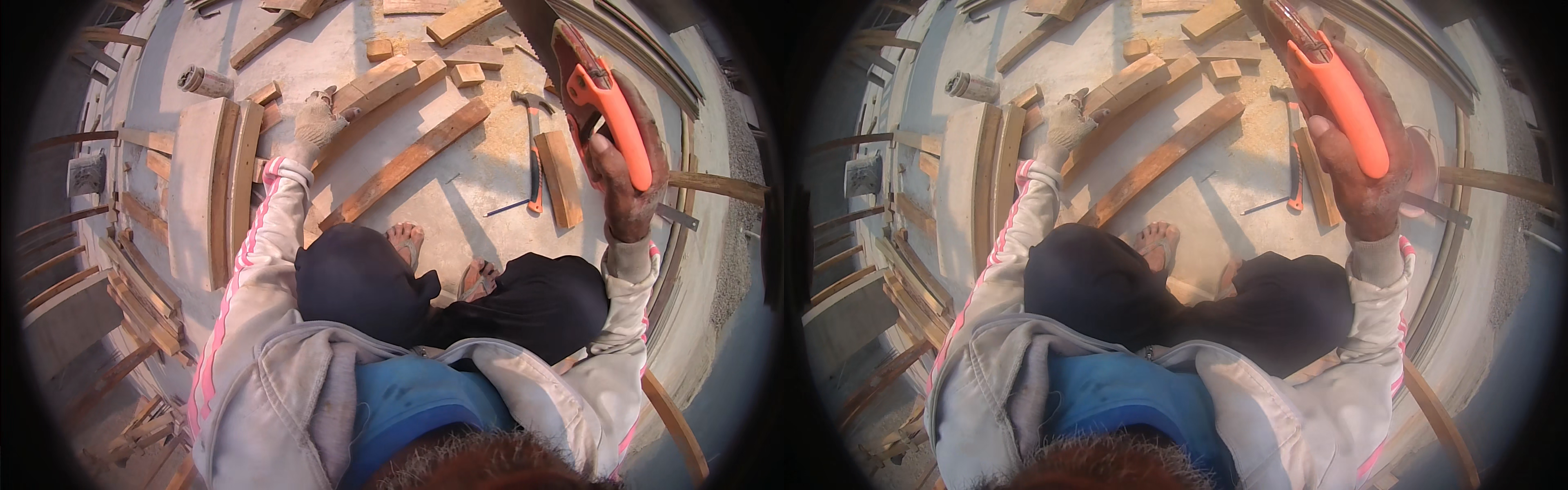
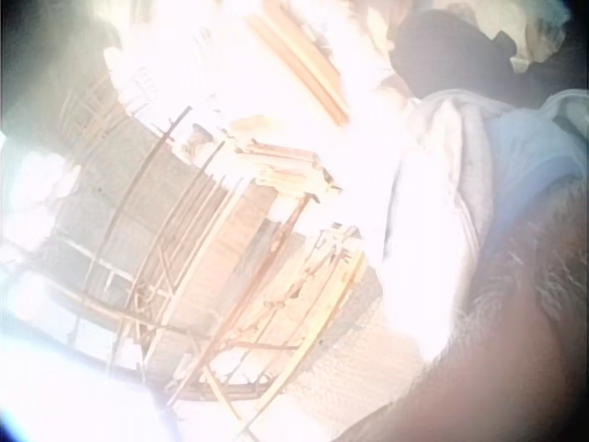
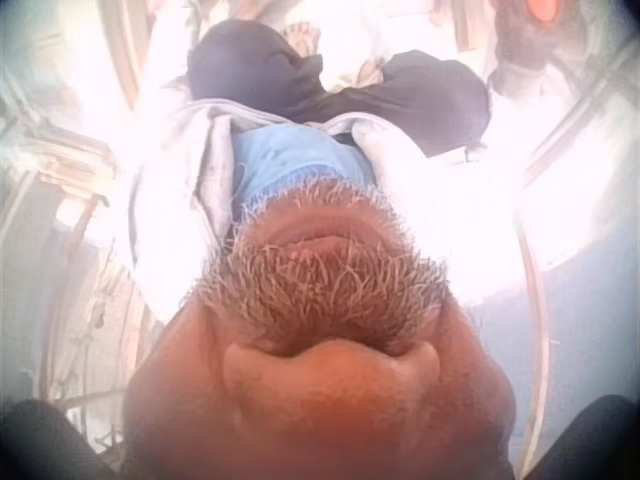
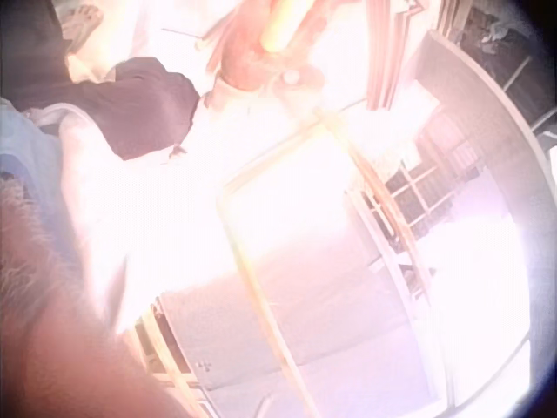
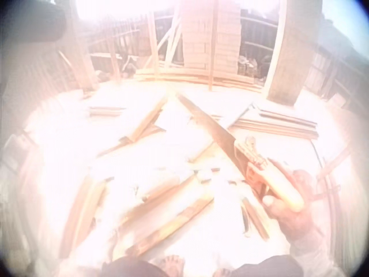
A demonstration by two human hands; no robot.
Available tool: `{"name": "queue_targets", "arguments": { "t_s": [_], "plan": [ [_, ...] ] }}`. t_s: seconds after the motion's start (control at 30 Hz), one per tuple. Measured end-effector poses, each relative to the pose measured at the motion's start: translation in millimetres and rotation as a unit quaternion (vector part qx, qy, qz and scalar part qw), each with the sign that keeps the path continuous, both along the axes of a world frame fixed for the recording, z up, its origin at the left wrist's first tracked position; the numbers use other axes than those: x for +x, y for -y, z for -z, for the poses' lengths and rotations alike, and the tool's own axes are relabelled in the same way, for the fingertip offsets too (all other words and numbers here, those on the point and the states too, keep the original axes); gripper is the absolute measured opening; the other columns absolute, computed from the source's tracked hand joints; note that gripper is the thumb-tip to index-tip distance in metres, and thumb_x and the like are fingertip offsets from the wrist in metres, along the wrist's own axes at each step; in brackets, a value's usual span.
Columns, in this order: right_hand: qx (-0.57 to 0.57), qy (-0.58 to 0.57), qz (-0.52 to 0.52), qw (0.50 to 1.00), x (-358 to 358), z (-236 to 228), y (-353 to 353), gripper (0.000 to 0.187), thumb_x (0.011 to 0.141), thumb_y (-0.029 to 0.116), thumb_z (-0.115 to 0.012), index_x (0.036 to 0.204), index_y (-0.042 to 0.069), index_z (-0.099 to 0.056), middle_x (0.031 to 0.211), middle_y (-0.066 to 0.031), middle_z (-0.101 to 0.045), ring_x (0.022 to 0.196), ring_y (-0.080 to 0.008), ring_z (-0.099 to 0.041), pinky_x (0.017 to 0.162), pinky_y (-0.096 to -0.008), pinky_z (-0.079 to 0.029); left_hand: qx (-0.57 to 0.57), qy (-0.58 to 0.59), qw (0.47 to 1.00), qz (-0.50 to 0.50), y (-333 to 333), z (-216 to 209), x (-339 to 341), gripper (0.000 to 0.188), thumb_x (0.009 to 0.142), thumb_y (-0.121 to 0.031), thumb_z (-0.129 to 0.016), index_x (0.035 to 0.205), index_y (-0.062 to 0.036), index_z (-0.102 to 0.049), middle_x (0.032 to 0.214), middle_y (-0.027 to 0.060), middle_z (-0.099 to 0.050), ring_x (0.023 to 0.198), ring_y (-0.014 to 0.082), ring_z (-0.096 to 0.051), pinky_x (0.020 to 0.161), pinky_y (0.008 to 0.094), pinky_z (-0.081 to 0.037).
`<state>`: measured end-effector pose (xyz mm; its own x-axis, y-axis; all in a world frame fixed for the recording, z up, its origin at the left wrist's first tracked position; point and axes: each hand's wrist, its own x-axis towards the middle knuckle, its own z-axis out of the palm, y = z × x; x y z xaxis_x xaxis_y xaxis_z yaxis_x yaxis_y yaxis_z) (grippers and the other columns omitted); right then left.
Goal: The person sits on the floor and assembles small wooden pieces. They use a hand saw to cut a piece of wood, then use a hammer to drive nails into the wood to join the pieces together.
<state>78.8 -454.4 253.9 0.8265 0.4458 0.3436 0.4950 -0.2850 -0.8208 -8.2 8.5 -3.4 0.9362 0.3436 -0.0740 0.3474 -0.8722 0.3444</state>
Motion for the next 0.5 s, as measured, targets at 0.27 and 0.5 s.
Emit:
{"name": "queue_targets", "arguments": {
  "t_s": [0.27,0.5],
  "plan": [
    [0.068,-0.171,-0.101,0.978,-22,163,-44,0.061,0.093,0.002,-0.067,0.153,0.002,-0.056,0.132,-0.0109,-0.069,0.112,-0.0166,-0.067,0.1,-0.0322,-0.054,0.104,0.042,0.993,0.044,64,41,23,0.095,0.084,-0.061,-0.081,0.155,-0.0062,-0.05,0.147,0.0191,-0.056,0.132,0.0394,-0.059,0.112,0.0469,-0.048],
    [0.113,-0.163,-0.091,0.976,-42,216,-61,0.064,0.091,-0.002,-0.067,0.153,0.0,-0.054,0.143,-0.0149,-0.066,0.117,-0.0199,-0.069,0.103,-0.034,-0.055,0.05,0.019,0.997,0.052,50,41,68,0.088,0.086,-0.058,-0.08,0.153,-0.0091,-0.051,0.146,0.0175,-0.058,0.131,0.0379,-0.059,0.11,0.0474,-0.049]
  ]
}}
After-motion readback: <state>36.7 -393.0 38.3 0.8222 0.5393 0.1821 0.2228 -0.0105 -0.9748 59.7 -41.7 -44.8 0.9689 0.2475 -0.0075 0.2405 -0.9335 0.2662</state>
